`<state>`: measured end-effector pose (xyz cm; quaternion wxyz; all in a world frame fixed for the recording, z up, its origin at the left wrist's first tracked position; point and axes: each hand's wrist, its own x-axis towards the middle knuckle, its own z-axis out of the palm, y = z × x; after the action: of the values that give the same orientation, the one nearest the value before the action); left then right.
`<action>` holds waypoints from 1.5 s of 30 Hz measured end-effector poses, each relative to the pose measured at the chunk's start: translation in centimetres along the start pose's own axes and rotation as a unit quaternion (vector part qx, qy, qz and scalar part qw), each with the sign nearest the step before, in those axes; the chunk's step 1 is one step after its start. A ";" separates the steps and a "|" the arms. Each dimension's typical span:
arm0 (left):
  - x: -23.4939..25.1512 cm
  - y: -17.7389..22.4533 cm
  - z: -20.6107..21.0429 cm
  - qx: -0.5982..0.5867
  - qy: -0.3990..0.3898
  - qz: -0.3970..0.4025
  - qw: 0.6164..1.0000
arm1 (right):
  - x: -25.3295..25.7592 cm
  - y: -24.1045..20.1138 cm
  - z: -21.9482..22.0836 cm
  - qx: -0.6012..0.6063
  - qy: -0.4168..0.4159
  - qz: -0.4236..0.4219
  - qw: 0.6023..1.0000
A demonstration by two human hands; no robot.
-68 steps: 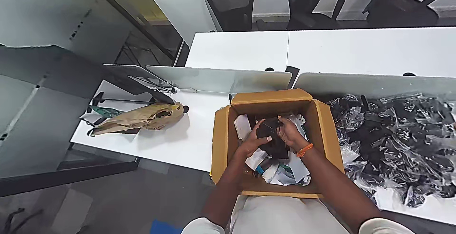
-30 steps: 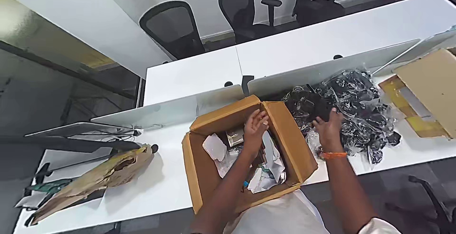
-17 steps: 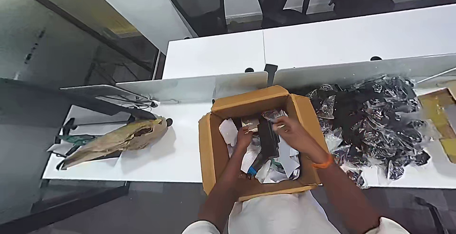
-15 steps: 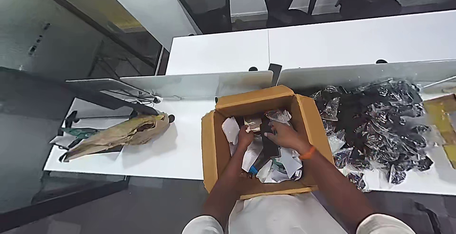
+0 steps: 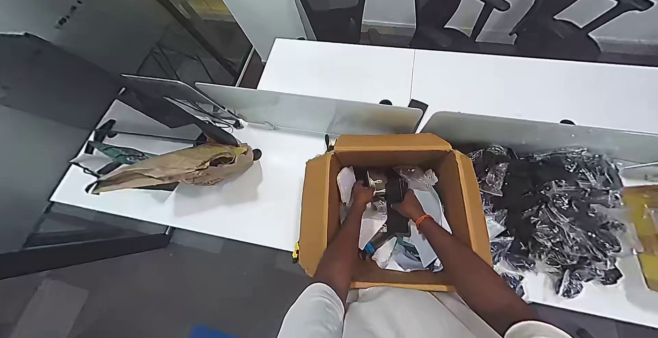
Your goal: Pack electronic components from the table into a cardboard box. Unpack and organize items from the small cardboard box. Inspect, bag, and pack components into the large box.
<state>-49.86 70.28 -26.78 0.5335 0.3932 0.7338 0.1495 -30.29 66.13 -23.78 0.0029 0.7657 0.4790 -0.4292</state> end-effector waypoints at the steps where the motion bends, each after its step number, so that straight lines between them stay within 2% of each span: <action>1: -0.4 0.5 -0.4 0.087 -0.027 0.004 0.996 | 0.0 -0.1 -0.3 -0.012 -0.015 -0.013 1.000; 3: -2.1 2.8 -2.0 0.263 -0.106 0.011 0.959 | -1.5 -1.9 -2.4 -0.113 -0.078 -0.028 0.990; 5: -4.5 5.1 -3.4 0.380 -0.164 0.033 0.910 | -3.7 -3.6 -4.4 -0.225 -0.111 -0.054 0.967; 8: -8.7 6.7 -5.6 0.463 -0.224 0.049 0.856 | -5.7 -3.7 -6.9 -0.296 -0.153 -0.122 0.935; 11: -11.8 5.3 -6.6 0.522 -0.290 0.046 0.801 | -7.2 -2.9 -6.7 -0.322 -0.228 -0.181 0.901; 12: -12.8 4.7 -6.5 0.535 -0.299 0.036 0.790 | -8.1 -2.9 -5.7 -0.338 -0.237 -0.188 0.891; 14: -13.7 3.7 -6.3 0.544 -0.278 0.035 0.791 | -9.5 -2.9 -2.5 -0.367 -0.218 -0.191 0.884; 18: -13.7 5.0 -6.0 0.494 -0.157 0.050 0.854 | -9.1 -3.8 2.0 -0.381 -0.203 -0.190 0.882; 20: -12.8 5.2 -5.3 0.494 -0.156 0.080 0.851 | -9.0 -4.1 2.0 -0.382 -0.256 -0.230 0.858; 22: -10.8 3.6 -4.4 0.515 -0.248 0.109 0.813 | -7.7 -3.5 2.2 -0.372 -0.336 -0.253 0.828; 23: -10.3 2.8 -3.9 0.539 -0.306 0.116 0.776 | -6.6 -2.5 2.4 -0.340 -0.375 -0.259 0.822; 25: -11.0 2.7 -2.5 0.583 -0.376 0.080 0.716 | -4.7 -1.1 2.2 -0.261 -0.445 -0.256 0.817; 26: -11.5 3.1 -1.9 0.597 -0.391 0.066 0.698 | -3.9 -1.0 1.8 -0.255 -0.448 -0.238 0.823; 28: -11.2 3.3 -1.0 0.601 -0.412 0.070 0.681 | -2.3 -1.9 0.6 -0.287 -0.343 -0.220 0.867; 31: -9.2 1.9 -1.4 0.578 -0.432 0.073 0.689 | -1.4 -5.2 -2.1 -0.259 -0.112 -0.185 0.941; 32: -8.6 1.7 -1.8 0.570 -0.440 0.072 0.690 | -0.7 -5.7 -2.1 -0.234 -0.035 -0.192 0.952; 34: -7.9 1.2 -1.9 0.561 -0.449 0.067 0.693 | 1.1 -5.7 -1.1 -0.211 0.065 -0.232 0.947; 35: -7.7 1.0 -1.6 0.555 -0.441 0.064 0.703 | 2.1 -5.4 -0.3 -0.216 0.082 -0.250 0.940; 37: -7.8 0.6 -0.8 0.535 -0.375 0.071 0.753 | 4.0 -4.1 1.4 -0.243 0.066 -0.248 0.936; 40: -8.3 -0.2 0.3 0.492 -0.200 0.127 0.838 | 4.9 -2.1 3.8 -0.269 0.005 -0.224 0.937; 42: -6.8 -1.6 0.8 0.483 -0.166 0.175 0.842 | 4.6 -1.6 5.1 -0.280 -0.028 -0.242 0.929; 45: -5.9 -3.1 1.4 0.520 -0.218 0.159 0.811 | 4.0 -1.7 4.6 -0.314 -0.052 -0.263 0.911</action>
<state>-49.21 63.69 -25.39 0.3647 0.7451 0.4935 -0.2613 -33.85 68.12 -28.62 0.1549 0.5478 0.7726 -0.2811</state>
